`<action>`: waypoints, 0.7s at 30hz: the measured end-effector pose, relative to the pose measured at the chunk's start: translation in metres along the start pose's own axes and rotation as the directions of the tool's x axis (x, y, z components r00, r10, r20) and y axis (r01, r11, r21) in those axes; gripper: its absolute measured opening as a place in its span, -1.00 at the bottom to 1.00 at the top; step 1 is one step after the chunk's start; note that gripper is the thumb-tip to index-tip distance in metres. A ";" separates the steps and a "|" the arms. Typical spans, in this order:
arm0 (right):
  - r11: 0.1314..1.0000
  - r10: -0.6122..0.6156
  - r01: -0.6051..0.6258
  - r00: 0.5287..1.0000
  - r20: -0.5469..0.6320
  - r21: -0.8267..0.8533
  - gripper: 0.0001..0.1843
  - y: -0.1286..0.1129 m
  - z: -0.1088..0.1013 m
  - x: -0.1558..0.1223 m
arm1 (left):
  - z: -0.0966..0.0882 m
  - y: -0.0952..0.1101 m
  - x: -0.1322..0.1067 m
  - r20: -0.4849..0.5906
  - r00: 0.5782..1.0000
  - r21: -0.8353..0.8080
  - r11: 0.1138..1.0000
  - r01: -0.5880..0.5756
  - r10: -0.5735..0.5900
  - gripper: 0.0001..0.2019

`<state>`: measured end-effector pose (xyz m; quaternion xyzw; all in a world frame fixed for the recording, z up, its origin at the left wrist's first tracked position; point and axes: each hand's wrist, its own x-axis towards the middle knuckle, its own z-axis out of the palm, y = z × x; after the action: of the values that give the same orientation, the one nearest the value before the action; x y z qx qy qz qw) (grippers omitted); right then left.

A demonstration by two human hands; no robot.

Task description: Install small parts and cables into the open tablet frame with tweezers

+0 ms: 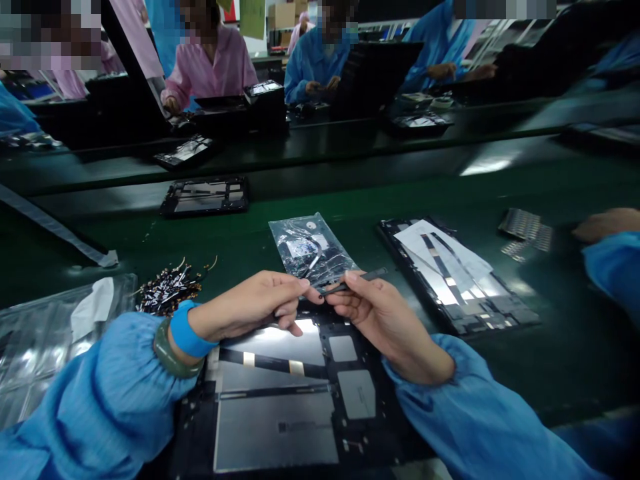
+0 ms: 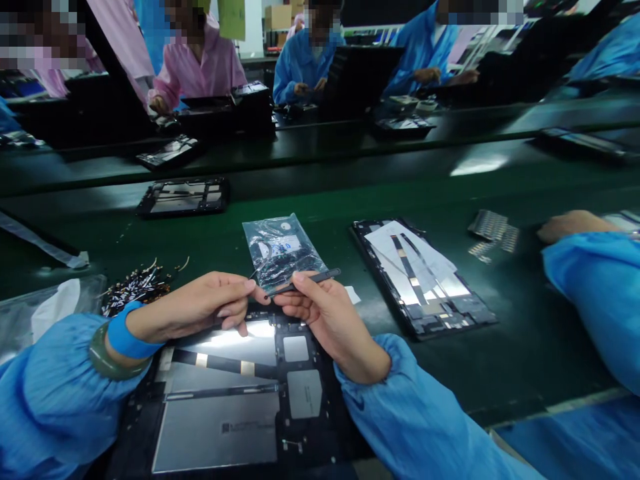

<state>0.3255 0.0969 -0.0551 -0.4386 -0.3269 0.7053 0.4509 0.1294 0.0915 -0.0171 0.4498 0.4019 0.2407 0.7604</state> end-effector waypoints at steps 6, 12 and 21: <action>0.932 -0.356 0.302 0.864 -0.356 -0.200 -0.74 -0.038 -0.114 0.002 | -0.013 0.002 -0.011 -0.165 0.986 -0.086 0.996 0.001 -0.015 -0.71; 0.899 -0.427 0.324 0.799 -0.424 -0.296 -0.72 -0.048 -0.169 -0.002 | -0.025 0.005 -0.014 -0.362 0.932 -0.073 0.996 -0.044 0.015 -0.73; 0.910 -0.258 0.256 0.965 0.036 -0.326 -0.64 -0.008 -0.007 0.002 | -0.031 0.004 -0.036 -0.498 0.855 0.319 0.948 0.022 0.148 -0.78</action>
<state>0.3345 0.1025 -0.0515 -0.4634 -0.4928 0.5740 0.4616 0.0836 0.0830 -0.0076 0.4966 0.6084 0.3106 0.5356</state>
